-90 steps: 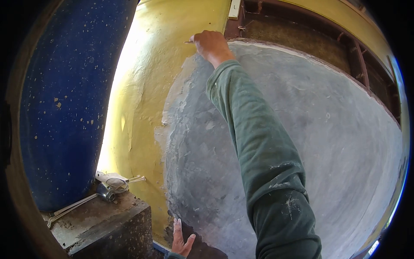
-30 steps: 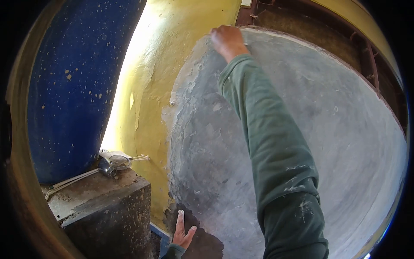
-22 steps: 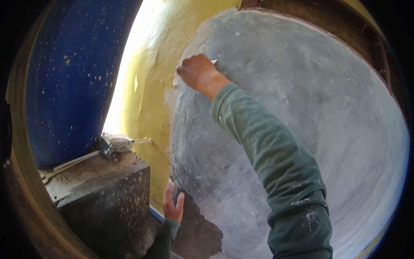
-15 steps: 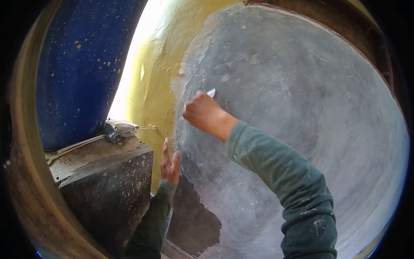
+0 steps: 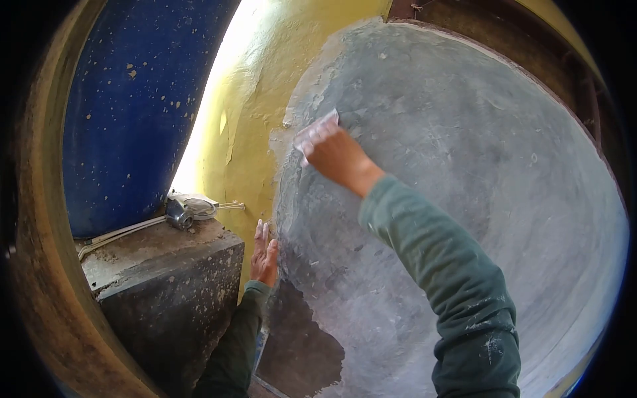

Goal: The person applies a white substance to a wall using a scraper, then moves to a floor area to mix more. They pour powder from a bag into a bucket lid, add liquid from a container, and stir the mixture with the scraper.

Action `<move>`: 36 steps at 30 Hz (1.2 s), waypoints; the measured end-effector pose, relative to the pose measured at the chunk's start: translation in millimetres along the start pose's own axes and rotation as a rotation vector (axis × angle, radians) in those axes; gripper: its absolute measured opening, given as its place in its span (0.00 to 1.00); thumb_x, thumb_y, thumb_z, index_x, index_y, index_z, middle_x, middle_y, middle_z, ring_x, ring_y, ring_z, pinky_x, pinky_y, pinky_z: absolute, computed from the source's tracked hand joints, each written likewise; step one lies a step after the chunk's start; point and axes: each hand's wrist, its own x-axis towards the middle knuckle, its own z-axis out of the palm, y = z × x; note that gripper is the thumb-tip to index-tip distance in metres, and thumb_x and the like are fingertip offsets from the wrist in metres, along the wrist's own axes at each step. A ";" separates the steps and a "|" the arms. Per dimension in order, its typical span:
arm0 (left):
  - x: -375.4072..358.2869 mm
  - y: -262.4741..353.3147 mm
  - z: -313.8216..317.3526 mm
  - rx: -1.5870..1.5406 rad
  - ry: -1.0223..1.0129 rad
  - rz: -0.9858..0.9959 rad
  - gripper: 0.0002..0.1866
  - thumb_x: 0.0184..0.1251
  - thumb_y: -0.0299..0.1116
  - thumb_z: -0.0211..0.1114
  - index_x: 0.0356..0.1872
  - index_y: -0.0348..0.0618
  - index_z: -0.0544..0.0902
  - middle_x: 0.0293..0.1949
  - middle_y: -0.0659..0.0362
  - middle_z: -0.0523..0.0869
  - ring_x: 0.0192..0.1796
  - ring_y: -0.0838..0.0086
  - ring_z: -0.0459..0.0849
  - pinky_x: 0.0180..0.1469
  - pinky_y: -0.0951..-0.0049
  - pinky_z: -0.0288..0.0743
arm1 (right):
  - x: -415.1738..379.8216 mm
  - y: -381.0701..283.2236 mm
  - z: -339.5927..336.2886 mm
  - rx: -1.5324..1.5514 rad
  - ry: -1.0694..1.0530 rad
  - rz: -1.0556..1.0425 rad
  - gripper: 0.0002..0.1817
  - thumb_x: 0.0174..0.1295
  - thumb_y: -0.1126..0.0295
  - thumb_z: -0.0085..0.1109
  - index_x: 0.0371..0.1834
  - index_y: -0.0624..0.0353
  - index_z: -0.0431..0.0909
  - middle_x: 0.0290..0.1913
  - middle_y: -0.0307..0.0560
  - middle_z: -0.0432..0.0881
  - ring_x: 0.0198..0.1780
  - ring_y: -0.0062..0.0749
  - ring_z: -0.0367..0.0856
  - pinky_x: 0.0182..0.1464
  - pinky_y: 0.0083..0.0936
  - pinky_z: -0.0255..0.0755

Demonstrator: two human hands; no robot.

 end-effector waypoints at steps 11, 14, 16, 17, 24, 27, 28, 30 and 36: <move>-0.4 1.1 -6.9 0.091 -0.110 0.029 0.38 0.74 0.49 0.49 0.76 0.37 0.50 0.76 0.45 0.55 0.77 0.55 0.54 0.76 0.64 0.48 | -16.9 18.3 -74.2 0.142 -0.029 0.332 0.05 0.59 0.69 0.56 0.28 0.50 0.81 0.26 0.43 0.83 0.30 0.38 0.85 0.33 0.36 0.76; -2.8 2.3 -1.8 0.030 -0.088 -0.006 0.38 0.74 0.49 0.49 0.76 0.37 0.49 0.76 0.44 0.55 0.77 0.56 0.54 0.76 0.64 0.48 | 16.5 33.0 -52.8 0.104 -0.066 0.459 0.05 0.58 0.71 0.56 0.31 0.50 0.82 0.28 0.45 0.85 0.31 0.38 0.86 0.32 0.34 0.76; -1.5 3.9 -3.2 -0.032 -0.084 -0.016 0.39 0.73 0.49 0.50 0.76 0.37 0.49 0.76 0.44 0.54 0.77 0.57 0.53 0.76 0.65 0.48 | 38.4 12.6 -32.4 0.088 -0.133 0.411 0.04 0.58 0.71 0.56 0.30 0.51 0.82 0.27 0.44 0.84 0.31 0.33 0.86 0.31 0.32 0.77; -2.3 7.8 -5.4 -0.032 -0.084 -0.016 0.39 0.73 0.49 0.50 0.76 0.37 0.49 0.76 0.44 0.54 0.77 0.57 0.53 0.76 0.65 0.48 | 44.5 -6.5 -20.7 0.062 -0.192 0.334 0.05 0.59 0.71 0.56 0.27 0.53 0.80 0.25 0.43 0.83 0.30 0.31 0.85 0.30 0.30 0.78; 0.7 -6.6 -11.0 -0.117 -0.132 -0.017 0.39 0.74 0.47 0.50 0.76 0.35 0.47 0.76 0.44 0.53 0.78 0.57 0.52 0.76 0.67 0.46 | 11.4 -83.7 -39.7 0.472 -0.349 0.029 0.05 0.60 0.69 0.58 0.29 0.54 0.83 0.31 0.52 0.84 0.33 0.38 0.86 0.35 0.33 0.79; 2.1 -7.2 -15.7 -0.029 -0.176 -0.003 0.39 0.74 0.46 0.50 0.76 0.35 0.47 0.76 0.43 0.54 0.78 0.57 0.51 0.76 0.67 0.45 | 24.3 -18.2 -46.1 0.491 -0.185 0.136 0.06 0.62 0.67 0.56 0.32 0.50 0.84 0.34 0.51 0.85 0.36 0.44 0.86 0.37 0.38 0.79; 2.3 -5.3 -15.7 0.040 -0.202 0.001 0.38 0.74 0.46 0.49 0.76 0.34 0.47 0.76 0.43 0.54 0.78 0.57 0.51 0.76 0.67 0.45 | 34.8 9.9 -47.1 0.424 -0.157 0.232 0.07 0.63 0.67 0.55 0.34 0.48 0.85 0.34 0.50 0.85 0.37 0.45 0.86 0.38 0.40 0.79; 0.9 1.7 -15.5 0.024 -0.197 -0.014 0.39 0.74 0.46 0.49 0.76 0.34 0.47 0.76 0.43 0.53 0.78 0.57 0.51 0.76 0.67 0.45 | 58.1 64.4 -57.1 0.321 -0.143 0.378 0.09 0.65 0.67 0.53 0.37 0.45 0.85 0.33 0.49 0.85 0.38 0.46 0.85 0.42 0.42 0.77; -0.3 -0.8 -15.4 0.003 -0.173 -0.021 0.39 0.74 0.47 0.49 0.76 0.34 0.47 0.76 0.44 0.53 0.78 0.58 0.51 0.76 0.67 0.45 | 68.8 112.6 -17.1 0.010 -0.091 0.134 0.12 0.64 0.71 0.51 0.39 0.43 0.86 0.31 0.42 0.85 0.37 0.36 0.84 0.54 0.36 0.69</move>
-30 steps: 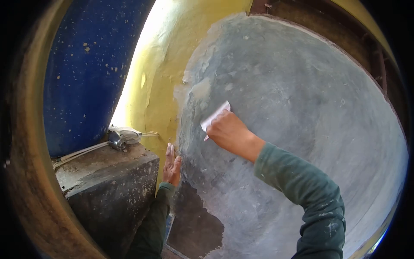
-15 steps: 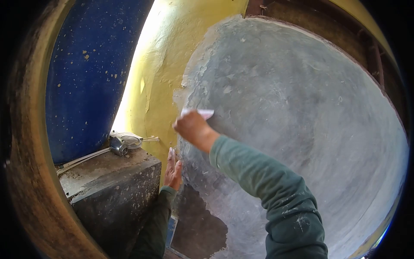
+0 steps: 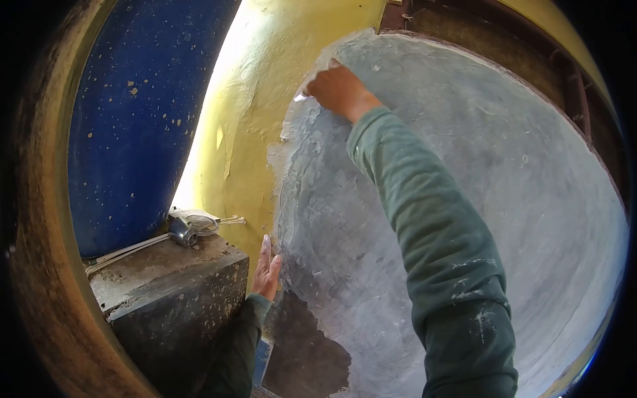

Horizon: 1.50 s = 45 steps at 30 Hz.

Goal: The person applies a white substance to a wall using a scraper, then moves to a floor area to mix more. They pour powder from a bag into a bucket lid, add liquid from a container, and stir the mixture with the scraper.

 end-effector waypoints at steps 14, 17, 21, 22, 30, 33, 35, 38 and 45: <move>-1.0 7.5 -1.0 0.138 -0.045 -0.004 0.41 0.72 0.51 0.51 0.75 0.34 0.50 0.76 0.45 0.54 0.78 0.58 0.50 0.77 0.67 0.44 | -51.9 43.2 -61.4 -0.004 -0.101 0.260 0.09 0.58 0.72 0.58 0.39 0.46 0.85 0.35 0.44 0.86 0.40 0.39 0.86 0.52 0.36 0.74; -3.5 13.2 -2.8 0.143 -0.039 -0.032 0.41 0.72 0.51 0.51 0.75 0.33 0.50 0.76 0.45 0.54 0.79 0.58 0.50 0.77 0.67 0.44 | -16.3 37.3 -33.4 -0.094 -0.101 0.411 0.10 0.64 0.71 0.52 0.39 0.48 0.85 0.36 0.44 0.86 0.40 0.38 0.86 0.53 0.38 0.75; -3.6 9.0 -1.3 0.120 -0.042 -0.027 0.41 0.72 0.51 0.51 0.75 0.33 0.50 0.76 0.45 0.54 0.79 0.58 0.50 0.77 0.67 0.44 | 15.5 -13.1 4.8 -0.063 -0.198 0.306 0.13 0.70 0.66 0.46 0.39 0.49 0.84 0.37 0.43 0.86 0.41 0.36 0.86 0.53 0.39 0.75; -3.1 7.6 -1.6 0.100 -0.044 -0.019 0.41 0.72 0.52 0.51 0.75 0.33 0.50 0.76 0.45 0.54 0.79 0.58 0.50 0.77 0.67 0.44 | 8.9 -34.9 3.7 -0.094 -0.233 0.215 0.13 0.69 0.66 0.47 0.38 0.49 0.84 0.37 0.43 0.86 0.42 0.36 0.86 0.52 0.38 0.75; -3.4 10.7 -2.8 0.130 -0.052 -0.010 0.42 0.71 0.52 0.51 0.75 0.33 0.50 0.76 0.44 0.53 0.79 0.57 0.49 0.77 0.67 0.43 | -46.8 -73.3 -37.4 0.165 -0.430 -0.204 0.12 0.60 0.71 0.52 0.42 0.48 0.84 0.41 0.46 0.86 0.45 0.40 0.85 0.48 0.38 0.77; -3.7 10.3 -2.9 0.181 -0.069 -0.005 0.42 0.71 0.52 0.51 0.75 0.32 0.50 0.76 0.44 0.53 0.79 0.57 0.48 0.77 0.67 0.42 | -24.3 -11.2 -33.0 0.178 -0.083 0.094 0.16 0.59 0.74 0.52 0.46 0.42 0.84 0.35 0.49 0.85 0.39 0.44 0.85 0.44 0.41 0.77; -4.0 10.3 -1.7 0.193 -0.069 -0.007 0.42 0.71 0.52 0.51 0.75 0.32 0.50 0.76 0.44 0.53 0.79 0.57 0.48 0.77 0.67 0.42 | 2.8 32.8 -44.8 0.131 -0.034 0.276 0.22 0.61 0.75 0.49 0.52 0.38 0.84 0.40 0.49 0.87 0.42 0.43 0.86 0.45 0.40 0.79; -5.1 12.0 -2.2 0.199 -0.063 -0.004 0.41 0.72 0.51 0.51 0.75 0.32 0.50 0.76 0.44 0.52 0.79 0.57 0.48 0.77 0.67 0.42 | 20.3 61.2 -29.9 0.025 0.062 0.327 0.17 0.61 0.74 0.50 0.45 0.43 0.86 0.36 0.48 0.87 0.41 0.43 0.86 0.44 0.39 0.79; -3.5 10.4 -2.4 0.189 -0.071 -0.006 0.42 0.71 0.52 0.52 0.75 0.32 0.51 0.76 0.44 0.52 0.79 0.57 0.48 0.77 0.66 0.43 | -32.1 45.7 14.1 -0.135 0.012 0.139 0.10 0.58 0.69 0.54 0.29 0.53 0.86 0.33 0.49 0.86 0.38 0.44 0.86 0.42 0.38 0.78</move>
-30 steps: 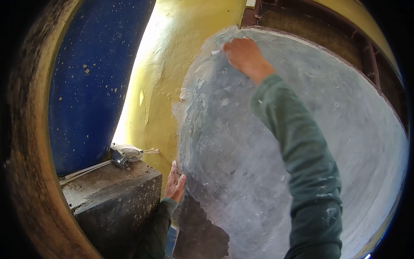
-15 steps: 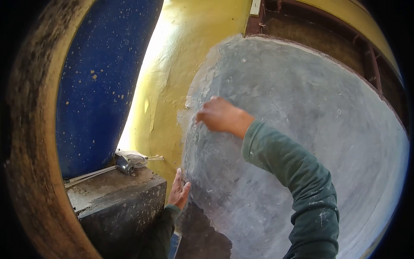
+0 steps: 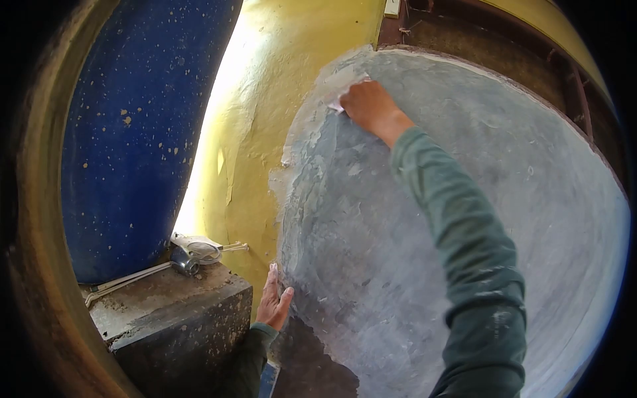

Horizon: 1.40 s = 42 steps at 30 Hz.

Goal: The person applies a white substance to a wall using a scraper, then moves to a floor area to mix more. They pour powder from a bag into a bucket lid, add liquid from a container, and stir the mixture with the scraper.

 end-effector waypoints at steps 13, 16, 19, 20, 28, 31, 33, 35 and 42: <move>-0.8 2.0 0.3 0.041 -0.010 -0.006 0.43 0.70 0.54 0.53 0.75 0.33 0.51 0.76 0.43 0.52 0.79 0.56 0.47 0.77 0.65 0.42 | 27.3 67.2 -30.6 -0.101 -0.018 0.423 0.06 0.57 0.73 0.57 0.34 0.55 0.84 0.34 0.50 0.86 0.39 0.44 0.87 0.37 0.38 0.81; -1.0 7.4 -2.0 0.049 -0.013 0.009 0.43 0.71 0.54 0.53 0.75 0.33 0.51 0.76 0.43 0.52 0.79 0.56 0.47 0.77 0.65 0.42 | 47.5 32.7 -9.2 -0.135 -0.001 0.336 0.08 0.59 0.72 0.54 0.34 0.55 0.84 0.34 0.49 0.86 0.38 0.41 0.87 0.36 0.37 0.81; -0.3 2.9 -0.7 0.033 -0.006 0.009 0.43 0.71 0.54 0.53 0.75 0.32 0.51 0.76 0.43 0.52 0.79 0.56 0.47 0.77 0.66 0.42 | 56.5 -10.9 -14.5 -0.030 -0.058 0.258 0.09 0.62 0.71 0.52 0.35 0.53 0.84 0.34 0.48 0.86 0.38 0.40 0.87 0.37 0.37 0.80; -1.1 2.0 0.2 0.031 -0.010 0.003 0.43 0.71 0.54 0.53 0.75 0.32 0.51 0.76 0.43 0.52 0.79 0.56 0.47 0.77 0.66 0.42 | 53.9 -24.9 -16.7 -0.027 -0.065 0.257 0.09 0.62 0.71 0.52 0.35 0.53 0.84 0.34 0.48 0.86 0.38 0.40 0.87 0.37 0.37 0.80; -0.2 0.8 -0.2 -0.030 -0.005 -0.008 0.43 0.71 0.53 0.52 0.75 0.33 0.49 0.76 0.43 0.52 0.79 0.56 0.48 0.77 0.66 0.41 | -5.3 -114.3 -8.1 0.228 -0.079 -0.036 0.13 0.65 0.62 0.53 0.29 0.52 0.85 0.32 0.42 0.85 0.36 0.36 0.85 0.40 0.35 0.75; -0.6 2.4 -0.4 -0.079 -0.004 -0.027 0.43 0.71 0.53 0.52 0.75 0.33 0.49 0.76 0.43 0.52 0.79 0.56 0.48 0.77 0.66 0.42 | -41.5 -151.7 -20.8 0.219 -0.027 -0.111 0.11 0.62 0.62 0.55 0.27 0.53 0.85 0.30 0.42 0.84 0.37 0.36 0.85 0.42 0.35 0.74; 0.9 -1.5 1.5 -0.111 0.004 -0.021 0.43 0.71 0.52 0.52 0.76 0.34 0.48 0.76 0.44 0.52 0.79 0.57 0.49 0.77 0.67 0.42 | -65.7 -176.6 -14.9 0.219 0.005 -0.149 0.11 0.60 0.62 0.57 0.26 0.53 0.84 0.30 0.42 0.84 0.36 0.36 0.84 0.41 0.35 0.73; 0.3 -1.9 2.1 -0.237 0.024 -0.021 0.40 0.73 0.48 0.50 0.76 0.34 0.47 0.77 0.44 0.52 0.79 0.60 0.48 0.77 0.68 0.42 | -92.2 -199.3 -18.2 0.230 0.057 -0.197 0.09 0.58 0.63 0.58 0.24 0.52 0.84 0.28 0.41 0.83 0.33 0.34 0.83 0.41 0.34 0.72; 0.3 -0.9 -1.9 -0.295 0.054 -0.026 0.37 0.75 0.43 0.47 0.76 0.34 0.46 0.77 0.46 0.49 0.79 0.62 0.46 0.77 0.69 0.40 | -162.4 -236.9 -87.7 0.311 -0.344 -0.467 0.17 0.60 0.57 0.59 0.36 0.62 0.80 0.32 0.50 0.85 0.38 0.38 0.86 0.42 0.35 0.77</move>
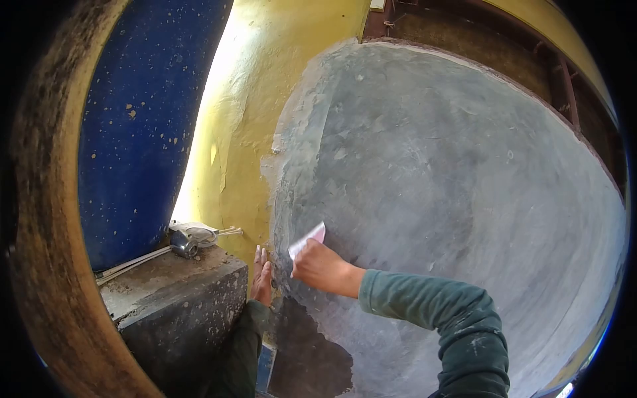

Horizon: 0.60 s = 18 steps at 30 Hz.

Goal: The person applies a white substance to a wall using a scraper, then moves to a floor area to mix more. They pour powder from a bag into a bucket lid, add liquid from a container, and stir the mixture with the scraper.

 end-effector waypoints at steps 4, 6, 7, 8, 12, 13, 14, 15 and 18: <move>2.9 -8.4 -1.0 0.049 -0.023 -0.002 0.36 0.76 0.43 0.45 0.76 0.34 0.46 0.78 0.47 0.48 0.80 0.63 0.45 0.77 0.69 0.40 | 7.8 66.7 -42.7 0.164 0.476 0.164 0.04 0.54 0.73 0.56 0.30 0.52 0.81 0.27 0.42 0.81 0.31 0.34 0.83 0.33 0.35 0.71; 2.7 -5.8 -1.4 0.060 -0.033 -0.007 0.36 0.77 0.43 0.45 0.76 0.34 0.45 0.78 0.48 0.48 0.80 0.63 0.45 0.77 0.69 0.39 | 18.0 146.2 -58.6 -0.156 0.641 0.395 0.07 0.52 0.73 0.57 0.35 0.53 0.78 0.28 0.41 0.81 0.29 0.35 0.83 0.32 0.34 0.72; 0.7 2.0 -1.6 0.040 -0.033 -0.028 0.36 0.76 0.44 0.45 0.76 0.34 0.46 0.78 0.48 0.48 0.80 0.63 0.45 0.77 0.69 0.40 | 23.8 189.7 -59.8 -0.286 0.463 0.516 0.08 0.53 0.73 0.57 0.36 0.52 0.79 0.27 0.41 0.82 0.31 0.34 0.84 0.34 0.34 0.73; -0.1 6.0 -0.7 0.021 -0.032 -0.048 0.37 0.76 0.45 0.46 0.76 0.34 0.46 0.78 0.48 0.48 0.80 0.62 0.45 0.77 0.69 0.40 | 29.0 223.8 -64.8 -0.303 0.513 0.608 0.06 0.54 0.73 0.57 0.35 0.52 0.79 0.28 0.41 0.83 0.32 0.33 0.85 0.34 0.34 0.74; -0.4 -1.3 -0.7 0.027 -0.024 -0.013 0.37 0.76 0.45 0.46 0.76 0.34 0.46 0.78 0.48 0.48 0.80 0.62 0.45 0.77 0.69 0.40 | 43.9 240.7 -46.3 -0.325 0.285 0.603 0.04 0.57 0.74 0.55 0.33 0.54 0.79 0.28 0.42 0.84 0.34 0.31 0.86 0.34 0.31 0.77; -0.6 -1.0 -1.0 0.033 -0.030 -0.017 0.37 0.76 0.46 0.46 0.76 0.34 0.46 0.78 0.47 0.49 0.79 0.61 0.45 0.77 0.69 0.40 | 45.6 217.0 -30.8 -0.324 0.287 0.514 0.04 0.57 0.74 0.55 0.33 0.55 0.79 0.28 0.42 0.84 0.32 0.31 0.86 0.32 0.30 0.77; 0.1 -0.3 -0.7 0.036 -0.034 -0.019 0.37 0.76 0.46 0.46 0.76 0.34 0.46 0.78 0.47 0.49 0.79 0.61 0.46 0.77 0.69 0.40 | 44.5 176.2 -14.6 -0.326 0.289 0.423 0.03 0.56 0.73 0.55 0.32 0.56 0.79 0.27 0.43 0.84 0.31 0.31 0.86 0.31 0.28 0.78; 0.8 1.5 -0.4 0.032 -0.033 -0.016 0.37 0.76 0.46 0.46 0.76 0.34 0.46 0.78 0.47 0.49 0.79 0.61 0.46 0.77 0.69 0.40 | 43.1 134.7 -6.5 -0.332 0.350 0.326 0.04 0.54 0.73 0.56 0.31 0.56 0.80 0.26 0.43 0.83 0.28 0.32 0.85 0.29 0.27 0.77; -0.2 3.2 -0.4 0.032 -0.041 -0.028 0.38 0.76 0.46 0.46 0.76 0.34 0.45 0.78 0.47 0.48 0.79 0.61 0.45 0.77 0.69 0.40 | 22.3 51.2 0.1 -0.059 0.214 0.063 0.03 0.52 0.73 0.57 0.26 0.53 0.81 0.25 0.42 0.82 0.28 0.32 0.84 0.31 0.30 0.77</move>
